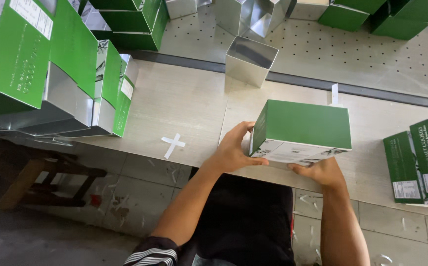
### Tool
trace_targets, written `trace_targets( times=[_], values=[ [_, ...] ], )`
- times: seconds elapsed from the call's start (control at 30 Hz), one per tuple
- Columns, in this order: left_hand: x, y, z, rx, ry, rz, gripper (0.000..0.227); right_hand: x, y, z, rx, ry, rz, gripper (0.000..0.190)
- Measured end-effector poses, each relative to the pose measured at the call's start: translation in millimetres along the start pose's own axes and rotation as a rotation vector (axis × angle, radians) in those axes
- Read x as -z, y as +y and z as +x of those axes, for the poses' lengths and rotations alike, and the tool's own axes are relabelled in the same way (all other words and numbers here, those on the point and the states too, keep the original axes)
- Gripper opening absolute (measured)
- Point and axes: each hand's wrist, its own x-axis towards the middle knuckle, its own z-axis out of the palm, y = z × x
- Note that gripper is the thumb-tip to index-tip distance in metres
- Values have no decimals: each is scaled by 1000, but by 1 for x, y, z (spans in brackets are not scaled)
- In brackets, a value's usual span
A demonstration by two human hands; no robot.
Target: The person assembles green and white cardboard boxes by folding the flaps and inserting the outer sleeve. They repeatedly pick up flat-packed box components, fold them into shape, and slide the printed sleeve over the inner box to complete the assembly.
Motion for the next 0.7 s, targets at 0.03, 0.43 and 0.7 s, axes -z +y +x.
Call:
trace_targets(
  times=[0.03, 0.43, 0.7],
  values=[
    [0, 1, 1, -23, 7, 8, 86, -6, -13, 3, 24, 27, -29, 57],
    [-1, 54, 25, -101, 79, -121, 89, 4, -62, -1, 69, 318, 20, 74],
    [14, 180, 98, -171, 46, -155, 100, -17, -248, 43, 461, 577, -296, 80]
  ],
)
